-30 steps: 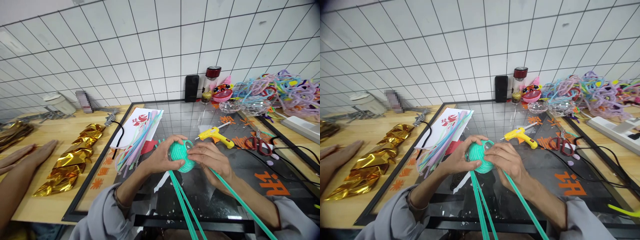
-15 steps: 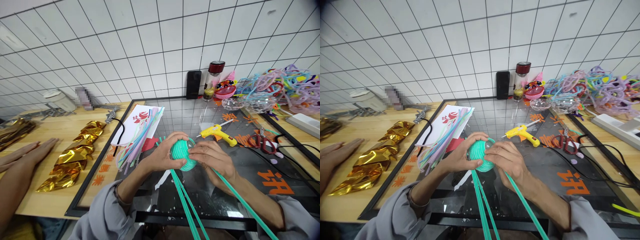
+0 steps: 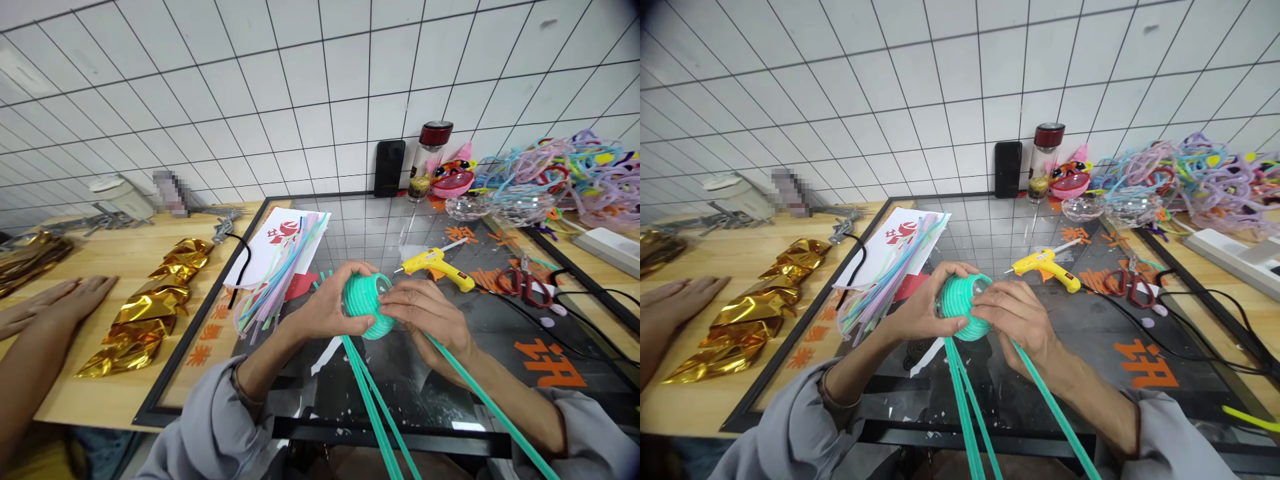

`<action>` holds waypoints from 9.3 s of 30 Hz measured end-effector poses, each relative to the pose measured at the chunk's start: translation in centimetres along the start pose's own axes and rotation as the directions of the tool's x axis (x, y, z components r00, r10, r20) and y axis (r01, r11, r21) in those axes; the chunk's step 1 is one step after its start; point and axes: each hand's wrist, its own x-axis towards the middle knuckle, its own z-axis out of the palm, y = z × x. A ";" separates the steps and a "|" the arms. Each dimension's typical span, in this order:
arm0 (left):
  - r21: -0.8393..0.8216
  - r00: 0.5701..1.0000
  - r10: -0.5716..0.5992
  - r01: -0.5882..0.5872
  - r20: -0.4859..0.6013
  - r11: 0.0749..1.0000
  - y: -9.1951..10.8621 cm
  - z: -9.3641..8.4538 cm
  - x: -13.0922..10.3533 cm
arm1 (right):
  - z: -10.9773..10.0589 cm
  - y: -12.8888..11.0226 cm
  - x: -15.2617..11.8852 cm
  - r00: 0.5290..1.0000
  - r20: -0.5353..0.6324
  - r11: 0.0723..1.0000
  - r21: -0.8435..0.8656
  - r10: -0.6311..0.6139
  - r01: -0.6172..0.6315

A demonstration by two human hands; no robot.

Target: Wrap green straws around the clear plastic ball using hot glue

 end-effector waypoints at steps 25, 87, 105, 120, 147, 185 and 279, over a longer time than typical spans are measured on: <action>0.070 0.995 0.095 -0.096 0.022 0.993 -0.2 -0.1 0.3 | 0.1 0.0 0.0 1.000 -0.014 1.000 -0.007 -0.014 0.014; 0.195 0.970 0.223 -0.238 0.092 0.952 -0.8 -0.3 0.0 | 0.8 0.4 -0.5 0.999 -0.039 1.000 -0.001 -0.004 0.004; 0.228 0.982 0.168 -0.183 0.083 0.956 -0.5 -0.2 0.0 | 0.6 0.2 -0.3 0.999 -0.033 1.000 -0.001 0.017 -0.017; 0.172 0.975 0.221 -0.224 0.039 0.959 -0.9 0.1 0.1 | 0.4 0.1 -0.1 1.000 -0.021 1.000 -0.014 0.012 -0.012; 0.223 0.958 0.276 -0.286 0.077 0.932 -1.2 0.1 0.0 | 0.8 0.3 -0.8 0.998 -0.042 0.999 0.001 0.039 -0.039; -0.151 0.987 -0.117 0.100 -0.109 0.983 -2.4 -0.8 0.4 | -0.2 -0.6 0.0 0.913 -0.115 0.920 0.068 0.392 -0.386; -0.454 0.978 -0.199 0.208 0.068 0.866 -3.7 -0.8 0.2 | -1.3 5.1 -0.3 0.909 -0.311 0.847 -0.367 0.277 -0.383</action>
